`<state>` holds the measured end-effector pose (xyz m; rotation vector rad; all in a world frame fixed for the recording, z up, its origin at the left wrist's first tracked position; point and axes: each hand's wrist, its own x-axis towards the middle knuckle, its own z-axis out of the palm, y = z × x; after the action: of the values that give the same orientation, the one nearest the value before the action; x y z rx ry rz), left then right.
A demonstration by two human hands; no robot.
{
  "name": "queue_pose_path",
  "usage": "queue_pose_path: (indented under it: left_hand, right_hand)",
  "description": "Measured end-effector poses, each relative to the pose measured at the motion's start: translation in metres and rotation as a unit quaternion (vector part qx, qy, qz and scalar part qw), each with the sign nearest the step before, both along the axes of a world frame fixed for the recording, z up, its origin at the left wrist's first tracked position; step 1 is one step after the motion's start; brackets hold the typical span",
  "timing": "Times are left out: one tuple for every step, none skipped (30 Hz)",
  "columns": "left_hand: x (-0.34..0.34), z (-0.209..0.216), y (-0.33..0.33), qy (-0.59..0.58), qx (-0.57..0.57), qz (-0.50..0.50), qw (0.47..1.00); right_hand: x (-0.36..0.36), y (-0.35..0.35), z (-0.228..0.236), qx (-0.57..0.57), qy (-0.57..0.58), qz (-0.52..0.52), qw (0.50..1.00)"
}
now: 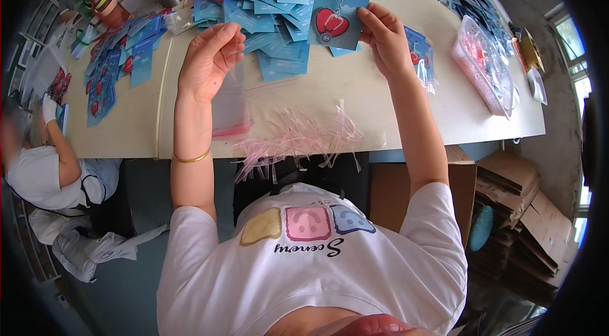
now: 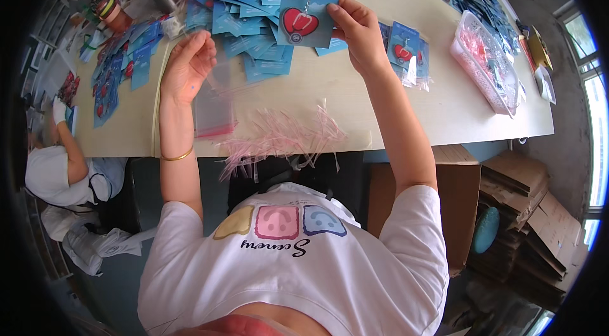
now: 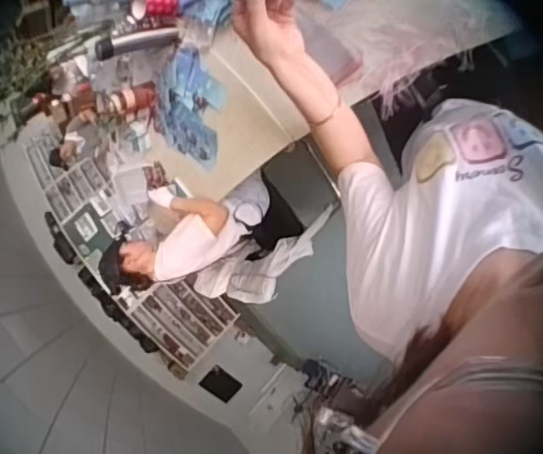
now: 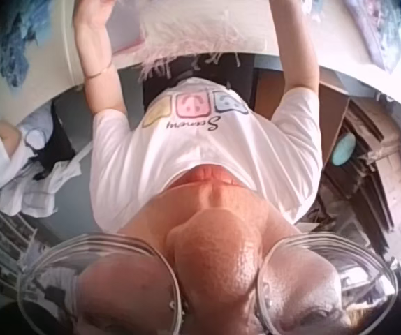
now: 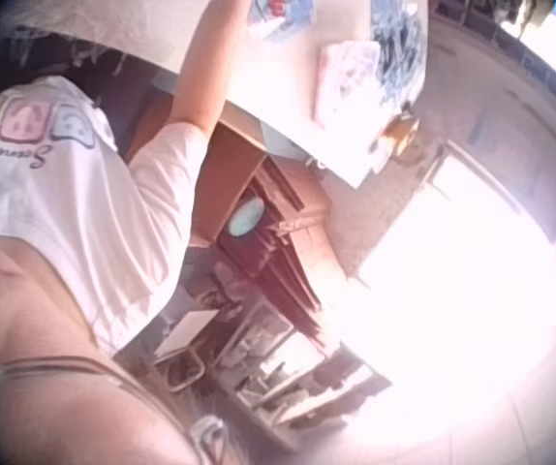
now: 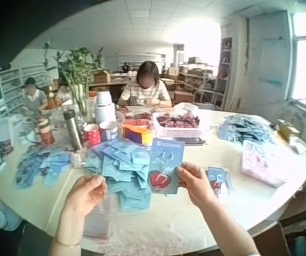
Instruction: Packaging heart-shaped keychains into small plastic bags at a work table.
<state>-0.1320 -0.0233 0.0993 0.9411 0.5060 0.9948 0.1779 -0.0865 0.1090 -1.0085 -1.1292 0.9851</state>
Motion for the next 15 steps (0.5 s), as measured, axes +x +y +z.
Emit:
queue_pose_path:
  left_hand:
    - [0.005, 0.004, 0.002, -0.007, 0.012, -0.013, 1.0]
    - [0.008, 0.008, 0.003, -0.006, 0.013, -0.01, 1.0]
    - [0.011, 0.012, 0.004, -0.017, 0.01, -0.014, 1.0]
    - [0.015, 0.017, 0.003, -0.027, 0.008, -0.02, 0.999]
    - [0.019, 0.024, 0.0, -0.025, 0.009, -0.015, 1.0]
    - [0.025, 0.031, -0.004, -0.009, 0.017, 0.028, 0.999]
    - [0.027, 0.035, -0.007, 0.007, 0.025, 0.072, 0.997]
    - [0.029, 0.033, -0.007, 0.009, 0.026, 0.078, 0.997]
    - [0.031, 0.029, -0.002, 0.015, 0.053, 0.106, 0.993]
    - [0.033, 0.026, 0.002, 0.021, 0.081, 0.133, 0.988]
    - [0.032, 0.022, 0.007, 0.038, 0.105, 0.155, 0.982]
    - [0.03, 0.015, 0.016, 0.04, 0.104, 0.161, 0.981]
    - [0.027, 0.004, 0.027, 0.053, 0.093, 0.182, 0.977]
    - [0.024, -0.007, 0.04, 0.065, 0.083, 0.204, 0.973]
    - [0.021, -0.018, 0.054, 0.065, 0.07, 0.227, 0.969]
  right_hand:
    - [-0.006, -0.004, 0.003, -0.005, 0.047, 0.034, 0.998]
    - [-0.013, -0.008, 0.005, -0.011, 0.095, 0.068, 0.993]
    - [-0.021, -0.011, 0.006, -0.023, 0.146, 0.084, 0.985]
    - [-0.026, -0.013, 0.005, -0.022, 0.147, 0.087, 0.985]
    - [-0.032, -0.014, 0.0, -0.051, 0.197, 0.073, 0.976]
    - [-0.039, -0.016, -0.003, -0.081, 0.246, 0.06, 0.964]
    - [-0.049, -0.024, 0.001, -0.101, 0.297, 0.053, 0.948]
    - [-0.053, -0.027, -0.004, -0.102, 0.298, 0.059, 0.947]
    - [-0.055, -0.03, -0.012, -0.105, 0.294, 0.006, 0.95]
    - [-0.055, -0.031, -0.018, -0.107, 0.289, -0.048, 0.95]
    - [-0.055, -0.032, -0.022, -0.1, 0.275, -0.053, 0.955]
    - [-0.054, -0.031, -0.029, -0.103, 0.276, -0.048, 0.954]
    - [-0.052, -0.029, -0.037, -0.114, 0.274, -0.057, 0.953]
    - [-0.051, -0.026, -0.043, -0.126, 0.271, -0.064, 0.952]
    - [-0.052, -0.026, -0.047, -0.133, 0.273, -0.065, 0.951]
